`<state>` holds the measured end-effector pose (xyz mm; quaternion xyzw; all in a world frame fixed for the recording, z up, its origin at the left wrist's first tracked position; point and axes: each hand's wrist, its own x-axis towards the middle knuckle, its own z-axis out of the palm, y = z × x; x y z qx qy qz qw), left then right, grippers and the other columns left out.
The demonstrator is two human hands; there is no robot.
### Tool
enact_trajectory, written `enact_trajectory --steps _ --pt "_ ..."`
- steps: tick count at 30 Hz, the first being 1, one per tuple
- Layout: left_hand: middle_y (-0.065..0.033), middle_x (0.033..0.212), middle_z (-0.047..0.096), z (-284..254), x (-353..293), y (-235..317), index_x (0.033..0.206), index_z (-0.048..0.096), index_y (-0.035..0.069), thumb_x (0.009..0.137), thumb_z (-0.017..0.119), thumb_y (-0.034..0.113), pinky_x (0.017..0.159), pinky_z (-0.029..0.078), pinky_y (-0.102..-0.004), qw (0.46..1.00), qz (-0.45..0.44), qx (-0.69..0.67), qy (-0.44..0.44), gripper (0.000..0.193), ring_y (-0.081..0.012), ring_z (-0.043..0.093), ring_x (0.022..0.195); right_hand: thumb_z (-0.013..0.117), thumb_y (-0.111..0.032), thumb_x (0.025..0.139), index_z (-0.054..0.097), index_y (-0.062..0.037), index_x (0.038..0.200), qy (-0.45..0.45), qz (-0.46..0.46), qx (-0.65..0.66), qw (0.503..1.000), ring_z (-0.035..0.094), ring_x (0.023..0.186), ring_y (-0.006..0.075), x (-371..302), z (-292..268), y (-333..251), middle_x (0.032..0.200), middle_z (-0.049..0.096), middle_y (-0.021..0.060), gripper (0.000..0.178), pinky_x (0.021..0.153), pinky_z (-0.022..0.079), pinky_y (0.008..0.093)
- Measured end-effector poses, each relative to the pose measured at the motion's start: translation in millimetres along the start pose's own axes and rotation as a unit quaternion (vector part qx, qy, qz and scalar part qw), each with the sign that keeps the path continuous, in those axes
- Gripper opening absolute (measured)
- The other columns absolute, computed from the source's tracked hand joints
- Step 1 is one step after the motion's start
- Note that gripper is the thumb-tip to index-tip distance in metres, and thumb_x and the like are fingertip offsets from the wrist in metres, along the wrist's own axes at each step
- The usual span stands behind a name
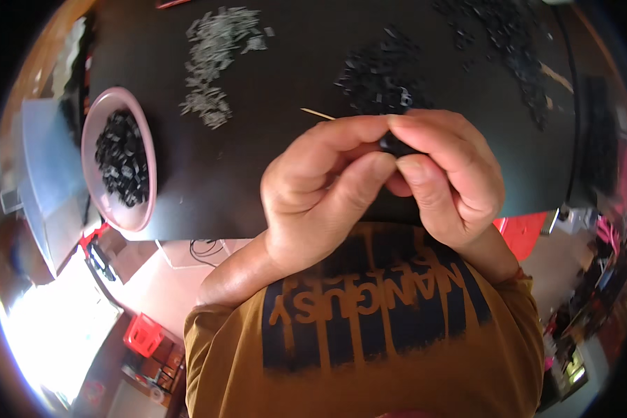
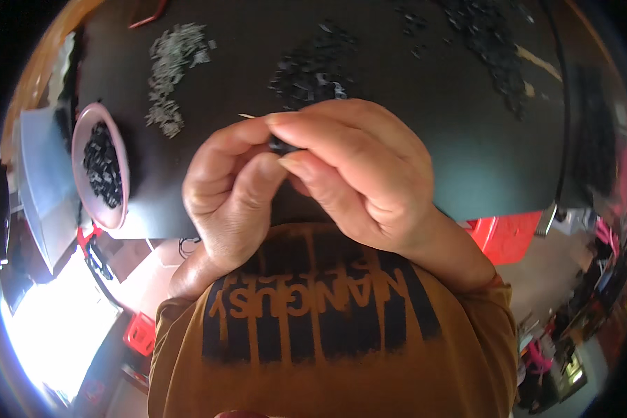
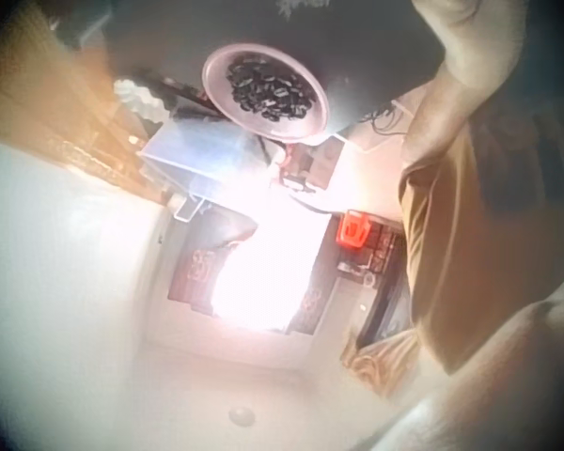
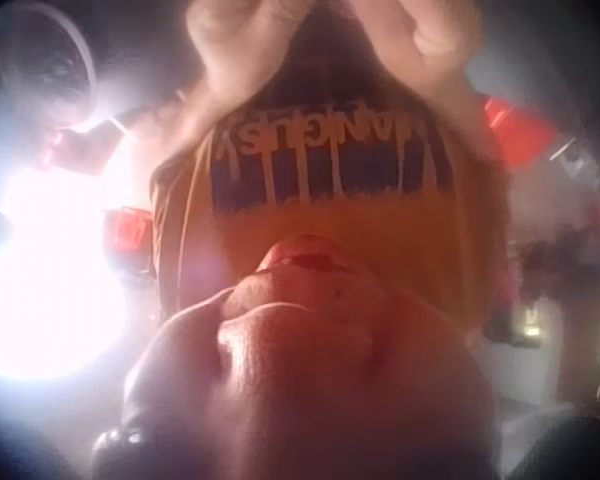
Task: The person assembles small black plastic hair accessories by hand. They pick up a plastic base and a metal spring, insert the spring into the base, and then attach a plastic clip to the assembly. The finished items are placed into a pink bowl on the table.
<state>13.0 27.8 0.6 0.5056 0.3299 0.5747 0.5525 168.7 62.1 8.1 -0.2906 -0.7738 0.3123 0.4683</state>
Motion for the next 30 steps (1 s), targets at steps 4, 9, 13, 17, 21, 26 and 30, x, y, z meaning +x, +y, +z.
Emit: enact_trajectory --steps 4,9,13,17,21,26,30 --pt "-0.0087 0.090 0.058 -2 -4 9 0.109 0.049 -0.003 0.083 0.050 -0.006 0.066 0.051 -0.0208 0.994 -0.065 -0.068 0.051 0.027 -0.0114 0.060 0.077 0.058 -0.005 0.079 0.054 0.0072 0.104 -0.005 -0.046 -0.013 0.999 0.059 0.077 0.0226 3 9 1 0.096 0.058 0.0189 0.028 0.065 0.049 0.0285" --pt "-0.0117 0.090 0.057 -29 -15 38 0.108 0.049 -0.003 0.079 0.045 -0.010 0.067 0.050 -0.0239 0.990 -0.060 0.078 0.100 0.030 -0.0134 0.059 0.074 0.056 -0.005 0.079 0.049 0.0091 0.110 0.003 -0.018 0.049 0.999 0.057 0.082 0.0252 -3 15 -3 0.099 0.056 0.0212 0.034 0.068 0.049 0.0313" --pt "-0.0129 0.099 0.057 -77 -34 57 0.106 0.052 -0.005 0.079 0.049 -0.005 0.066 0.049 -0.0242 0.928 0.086 0.204 0.299 0.027 -0.0139 0.060 0.071 0.056 -0.002 0.079 0.051 0.0086 0.106 0.018 0.015 0.057 0.998 0.057 0.079 0.0234 -8 11 0 0.095 0.057 0.0200 0.030 0.066 0.048 0.0297" --pt "-0.0096 0.098 0.055 -124 -42 78 0.112 0.050 -0.002 0.079 0.052 0.000 0.071 0.044 -0.0214 0.756 0.082 0.423 0.493 0.033 -0.0111 0.053 0.078 0.056 0.000 0.077 0.055 0.0064 0.100 -0.003 -0.006 0.033 0.999 0.057 0.074 0.0210 -2 6 -1 0.089 0.060 0.0164 0.024 0.062 0.047 0.0271" --pt "-0.0070 0.099 0.055 -123 -36 76 0.107 0.055 0.000 0.078 0.054 0.000 0.075 0.041 -0.0235 0.729 0.105 0.501 0.455 0.029 -0.0127 0.050 0.088 0.057 0.002 0.075 0.059 0.0041 0.095 -0.002 -0.010 0.033 0.999 0.056 0.063 0.0167 3 10 -3 0.082 0.061 0.0120 0.020 0.052 0.045 0.0245" --pt "-0.0079 0.091 0.060 -87 12 57 0.090 0.063 0.005 0.073 0.059 -0.001 0.078 0.042 -0.0316 0.732 0.114 0.650 0.173 0.018 -0.0204 0.055 0.087 0.059 0.003 0.074 0.060 0.0032 0.095 0.006 -0.043 0.042 0.998 0.055 0.059 0.0154 -1 12 5 0.075 0.060 0.0090 0.020 0.050 0.044 0.0235" --pt "-0.0048 0.087 0.059 -85 56 42 0.085 0.063 0.007 0.074 0.061 0.009 0.080 0.036 -0.0347 0.709 0.122 0.694 0.020 0.012 -0.0222 0.054 0.084 0.060 0.002 0.073 0.061 0.0027 0.093 0.011 -0.032 0.042 0.999 0.055 0.056 0.0148 -3 9 4 0.071 0.060 0.0075 0.020 0.049 0.044 0.0230"
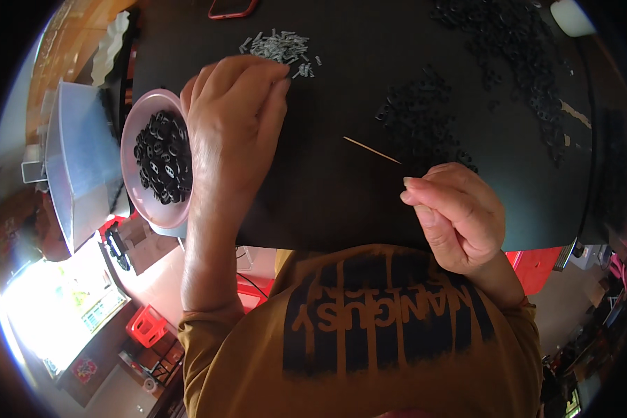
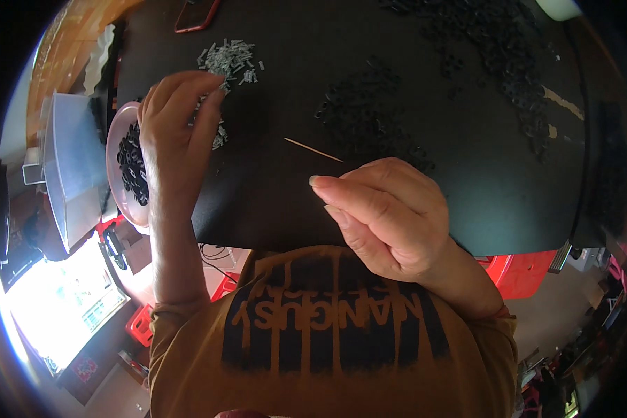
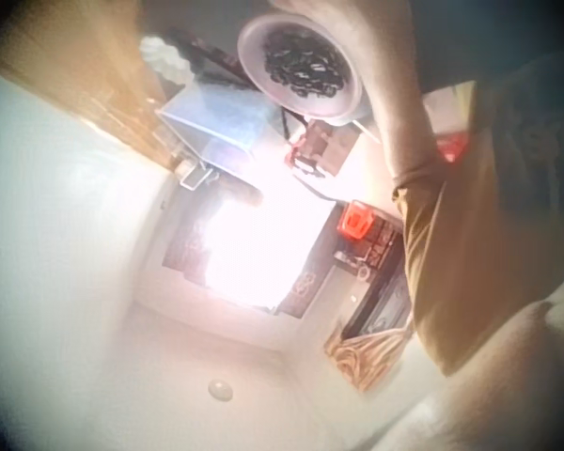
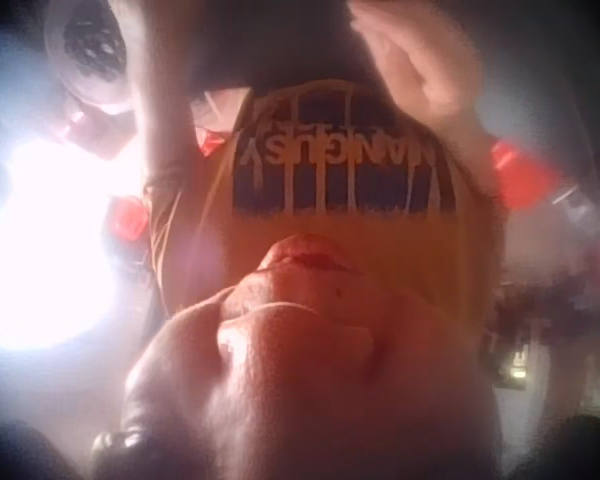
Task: The person assembles small black plastic hair accessories by hand. They pick up a plastic base and a metal spring, insert the spring into the base, and then attach a plastic clip to the assembly. The finished items are placed into a pink bowl on the table.
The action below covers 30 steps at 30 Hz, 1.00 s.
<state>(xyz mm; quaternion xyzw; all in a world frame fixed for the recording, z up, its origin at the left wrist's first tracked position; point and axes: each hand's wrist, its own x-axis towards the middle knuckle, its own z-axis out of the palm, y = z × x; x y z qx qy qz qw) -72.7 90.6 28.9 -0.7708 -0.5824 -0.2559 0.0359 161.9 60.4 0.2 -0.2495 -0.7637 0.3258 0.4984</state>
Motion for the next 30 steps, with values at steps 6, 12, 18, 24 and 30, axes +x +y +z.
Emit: enact_trajectory --steps 6,12,18,24,30 --pt "-0.0033 0.085 0.058 20 26 5 0.085 0.064 0.008 0.073 0.063 0.013 0.084 0.032 -0.0371 0.995 0.036 0.063 -0.075 0.014 -0.0214 0.053 0.087 0.063 0.002 0.069 0.062 0.0021 0.092 0.025 -0.012 0.007 1.000 0.055 0.054 0.0148 -1 1 4 0.068 0.059 0.0060 0.022 0.047 0.045 0.0237" --pt "-0.0027 0.082 0.056 33 30 5 0.084 0.064 0.009 0.072 0.064 0.013 0.085 0.031 -0.0371 0.990 0.042 0.099 -0.090 0.013 -0.0204 0.052 0.086 0.065 0.001 0.067 0.062 0.0012 0.090 0.036 -0.004 0.021 0.999 0.055 0.053 0.0150 -3 1 2 0.067 0.059 0.0057 0.023 0.047 0.044 0.0240" --pt "-0.0015 0.078 0.054 36 34 7 0.078 0.061 0.009 0.070 0.063 0.010 0.082 0.031 -0.0368 0.990 0.064 0.092 -0.084 0.008 -0.0202 0.052 0.081 0.065 0.001 0.067 0.061 0.0009 0.090 0.023 0.001 0.025 0.999 0.056 0.053 0.0161 -3 -1 3 0.066 0.058 0.0060 0.023 0.047 0.044 0.0248" --pt "-0.0019 0.075 0.054 30 35 19 0.073 0.058 0.009 0.068 0.060 0.006 0.078 0.032 -0.0353 0.993 0.062 0.050 -0.084 0.006 -0.0204 0.052 0.078 0.064 0.002 0.069 0.059 0.0020 0.092 0.045 0.033 0.012 0.998 0.056 0.054 0.0180 -1 -3 2 0.066 0.058 0.0073 0.023 0.048 0.044 0.0262" --pt "-0.0073 0.088 0.054 -2 19 66 0.082 0.059 0.005 0.071 0.061 -0.002 0.080 0.036 -0.0270 0.872 -0.106 -0.451 -0.161 0.014 -0.0158 0.050 0.080 0.057 -0.009 0.082 0.057 0.0030 0.099 0.077 0.279 0.256 0.922 0.055 0.064 0.0100 -3 -10 -2 0.080 0.058 0.0075 0.021 0.055 0.044 0.0216"
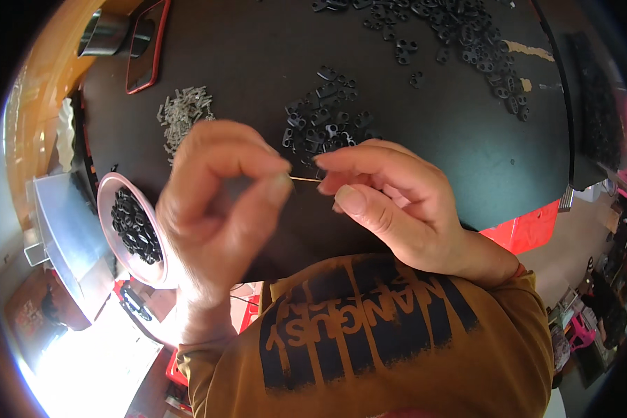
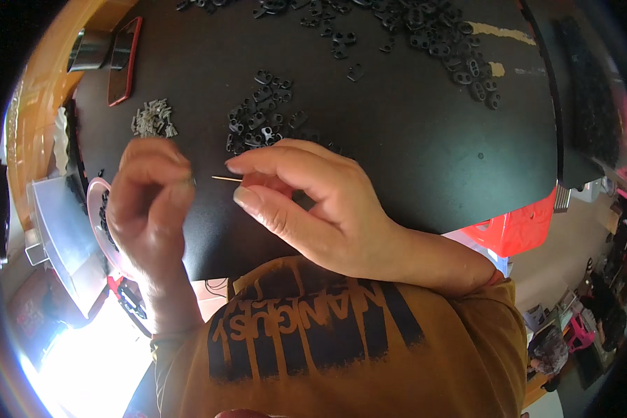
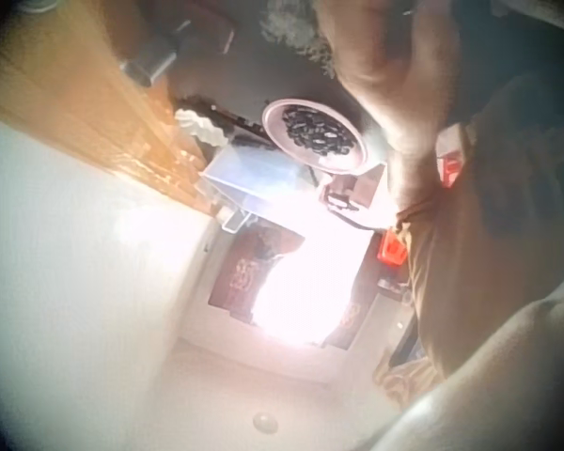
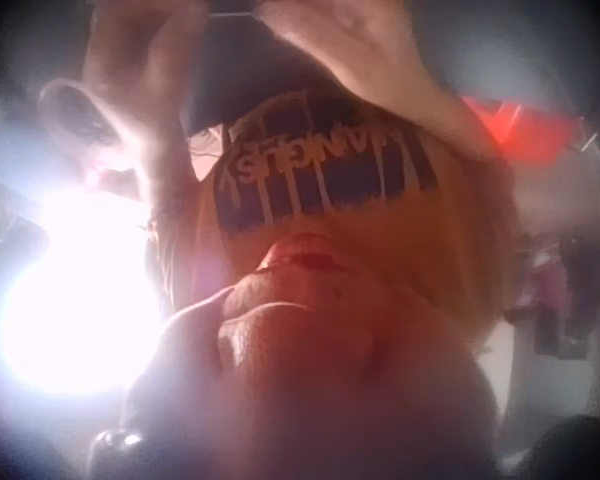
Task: The person assembles small black plastic hair accessories by hand. They pick up a plastic base and a metal spring, insert the spring into the base, and then attach a plastic clip to the assembly. The finished items are placed into a pink bowl on the table.
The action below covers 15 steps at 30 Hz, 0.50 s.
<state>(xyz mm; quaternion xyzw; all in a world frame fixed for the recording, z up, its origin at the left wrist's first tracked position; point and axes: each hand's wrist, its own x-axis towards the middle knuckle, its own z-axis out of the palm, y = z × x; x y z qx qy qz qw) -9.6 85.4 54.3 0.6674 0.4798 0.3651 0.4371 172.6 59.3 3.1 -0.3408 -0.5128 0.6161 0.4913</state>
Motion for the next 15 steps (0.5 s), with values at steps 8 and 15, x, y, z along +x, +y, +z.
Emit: enact_trajectory --steps 8,15 --pt "-0.0097 0.097 0.052 29 -12 -16 0.086 0.060 0.004 0.074 0.064 0.002 0.077 0.039 -0.0266 0.988 0.020 -0.148 -0.024 0.013 -0.0139 0.049 0.084 0.054 -0.014 0.087 0.058 0.0005 0.102 -0.055 0.208 0.323 0.922 0.053 0.074 0.0073 -3 -7 -8 0.087 0.058 0.0035 0.021 0.065 0.045 0.0188" --pt "-0.0110 0.093 0.054 23 0 -13 0.086 0.060 0.003 0.073 0.060 -0.003 0.074 0.041 -0.0266 0.992 0.078 -0.085 -0.041 0.014 -0.0160 0.051 0.082 0.057 -0.013 0.085 0.060 -0.0001 0.094 -0.033 0.218 0.340 0.914 0.054 0.070 0.0077 1 -12 -12 0.079 0.059 0.0042 0.016 0.061 0.047 0.0195"
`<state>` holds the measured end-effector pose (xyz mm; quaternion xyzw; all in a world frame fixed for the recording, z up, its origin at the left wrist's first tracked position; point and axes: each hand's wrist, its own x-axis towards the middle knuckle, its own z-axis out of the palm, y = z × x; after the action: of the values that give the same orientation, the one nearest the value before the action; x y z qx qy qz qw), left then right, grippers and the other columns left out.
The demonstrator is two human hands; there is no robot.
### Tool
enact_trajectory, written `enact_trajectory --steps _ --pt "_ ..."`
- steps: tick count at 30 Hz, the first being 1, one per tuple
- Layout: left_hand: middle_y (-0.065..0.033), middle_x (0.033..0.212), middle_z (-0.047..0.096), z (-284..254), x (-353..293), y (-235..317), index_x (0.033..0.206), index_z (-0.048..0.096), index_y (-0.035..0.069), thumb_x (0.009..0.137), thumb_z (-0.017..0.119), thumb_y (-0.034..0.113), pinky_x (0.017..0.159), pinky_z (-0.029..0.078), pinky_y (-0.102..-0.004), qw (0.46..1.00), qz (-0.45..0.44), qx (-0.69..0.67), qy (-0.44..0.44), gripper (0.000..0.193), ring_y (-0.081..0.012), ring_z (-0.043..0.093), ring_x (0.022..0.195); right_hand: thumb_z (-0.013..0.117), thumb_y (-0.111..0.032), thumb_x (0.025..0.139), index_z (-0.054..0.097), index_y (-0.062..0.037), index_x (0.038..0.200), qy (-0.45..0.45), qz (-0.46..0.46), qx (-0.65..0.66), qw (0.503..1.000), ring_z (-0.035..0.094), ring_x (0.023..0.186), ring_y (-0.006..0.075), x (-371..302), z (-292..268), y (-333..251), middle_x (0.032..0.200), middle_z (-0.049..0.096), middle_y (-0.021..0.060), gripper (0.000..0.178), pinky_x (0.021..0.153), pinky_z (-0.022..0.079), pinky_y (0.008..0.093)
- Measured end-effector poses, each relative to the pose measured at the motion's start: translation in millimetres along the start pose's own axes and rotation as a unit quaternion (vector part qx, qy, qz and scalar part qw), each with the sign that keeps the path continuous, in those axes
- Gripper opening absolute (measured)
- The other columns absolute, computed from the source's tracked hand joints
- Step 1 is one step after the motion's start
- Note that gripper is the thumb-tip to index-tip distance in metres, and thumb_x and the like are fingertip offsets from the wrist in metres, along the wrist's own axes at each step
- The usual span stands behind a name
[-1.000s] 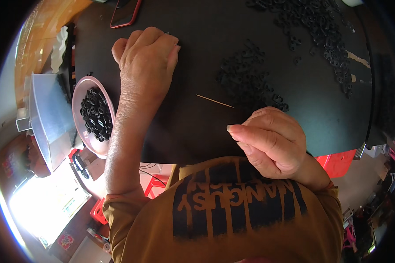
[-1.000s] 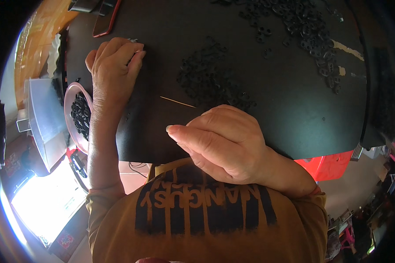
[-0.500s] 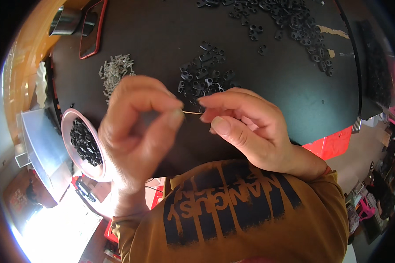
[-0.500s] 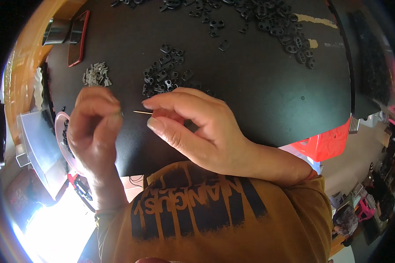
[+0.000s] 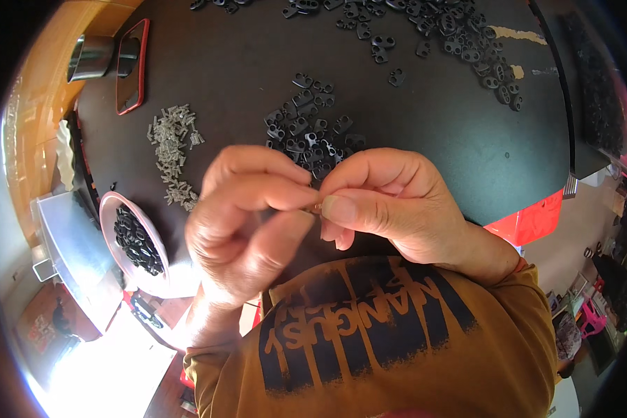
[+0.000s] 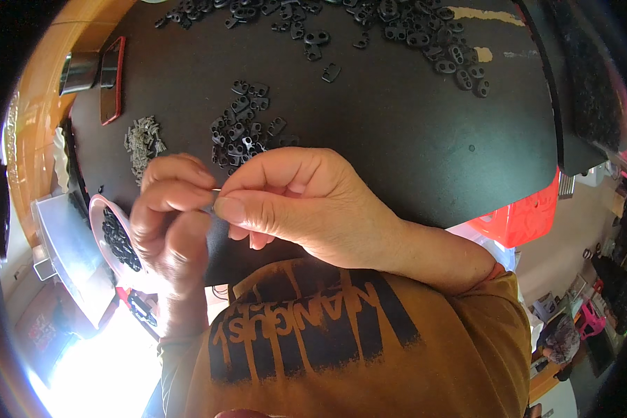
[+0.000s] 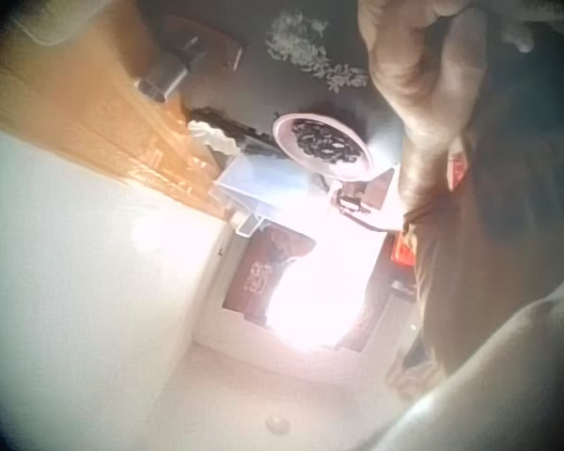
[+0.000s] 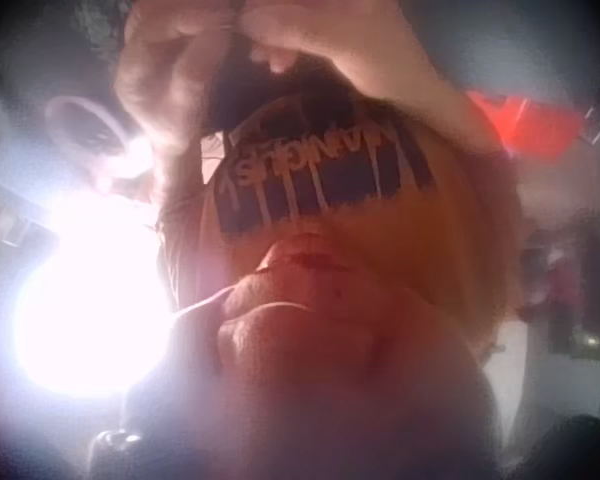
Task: The person assembles small black plastic hair accessories by hand. They pick up a plastic base and a metal spring, insert the spring into the base, and then attach a plastic clip to the assembly. The finished items are placed into a pink bowl on the table.
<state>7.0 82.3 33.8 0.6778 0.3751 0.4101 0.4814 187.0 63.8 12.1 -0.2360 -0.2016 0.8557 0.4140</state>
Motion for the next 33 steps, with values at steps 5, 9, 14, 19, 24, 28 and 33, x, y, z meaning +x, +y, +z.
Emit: enact_trajectory --steps 5,9,14,19,24,28,33 --pt "-0.0058 0.083 0.057 -6 38 -15 0.086 0.059 0.000 0.073 0.059 0.000 0.070 0.042 -0.0248 0.973 -0.081 0.200 0.088 0.012 -0.0144 0.054 0.076 0.058 -0.012 0.084 0.060 -0.0006 0.090 0.020 -0.033 -0.041 0.998 0.054 0.066 0.0066 0 -3 -1 0.075 0.058 0.0030 0.014 0.058 0.046 0.0192" --pt "-0.0070 0.082 0.057 -6 58 -27 0.087 0.060 0.000 0.075 0.059 0.003 0.069 0.043 -0.0257 0.961 -0.056 0.270 0.012 0.012 -0.0164 0.056 0.076 0.058 -0.011 0.084 0.060 -0.0010 0.089 0.040 -0.037 -0.055 0.997 0.053 0.064 0.0058 1 -1 -2 0.073 0.058 0.0020 0.012 0.058 0.046 0.0187" --pt "-0.0056 0.079 0.055 -6 69 -42 0.091 0.060 0.003 0.074 0.060 0.004 0.068 0.042 -0.0250 0.918 0.001 0.394 -0.052 0.017 -0.0148 0.052 0.073 0.058 -0.010 0.083 0.059 -0.0016 0.087 0.050 -0.030 -0.064 0.996 0.052 0.063 0.0048 1 0 -3 0.073 0.057 0.0010 0.009 0.057 0.045 0.0182" --pt "-0.0069 0.078 0.055 -6 81 -43 0.086 0.058 0.002 0.072 0.060 0.005 0.067 0.043 -0.0271 0.912 0.017 0.398 -0.098 0.014 -0.0173 0.052 0.070 0.058 -0.009 0.083 0.059 -0.0019 0.087 0.051 -0.026 -0.055 0.997 0.051 0.063 0.0042 1 -2 -2 0.072 0.057 0.0006 0.008 0.056 0.044 0.0176" --pt "-0.0058 0.075 0.052 -7 85 -32 0.081 0.055 0.002 0.073 0.060 0.005 0.066 0.042 -0.0260 0.919 -0.058 0.373 -0.111 0.010 -0.0147 0.051 0.069 0.058 -0.010 0.083 0.059 -0.0018 0.087 0.063 -0.052 -0.045 0.996 0.051 0.063 0.0043 0 -2 -3 0.073 0.057 0.0008 0.009 0.056 0.044 0.0174" --pt "-0.0029 0.074 0.054 -2 66 -27 0.085 0.055 0.002 0.076 0.057 0.004 0.061 0.042 -0.0232 0.970 -0.120 0.210 0.011 0.009 -0.0114 0.051 0.064 0.056 -0.007 0.082 0.056 -0.0011 0.086 0.076 -0.080 -0.054 0.992 0.053 0.060 0.0094 1 -4 -4 0.074 0.058 0.0052 0.007 0.055 0.045 0.0227" --pt "-0.0034 0.077 0.055 3 29 -5 0.097 0.055 -0.002 0.080 0.054 0.002 0.059 0.040 -0.0200 0.973 -0.188 -0.107 0.085 0.017 -0.0079 0.048 0.063 0.055 -0.009 0.083 0.056 -0.0011 0.086 0.060 -0.119 -0.060 0.989 0.052 0.060 0.0101 2 -7 1 0.072 0.057 0.0050 0.008 0.055 0.044 0.0235"
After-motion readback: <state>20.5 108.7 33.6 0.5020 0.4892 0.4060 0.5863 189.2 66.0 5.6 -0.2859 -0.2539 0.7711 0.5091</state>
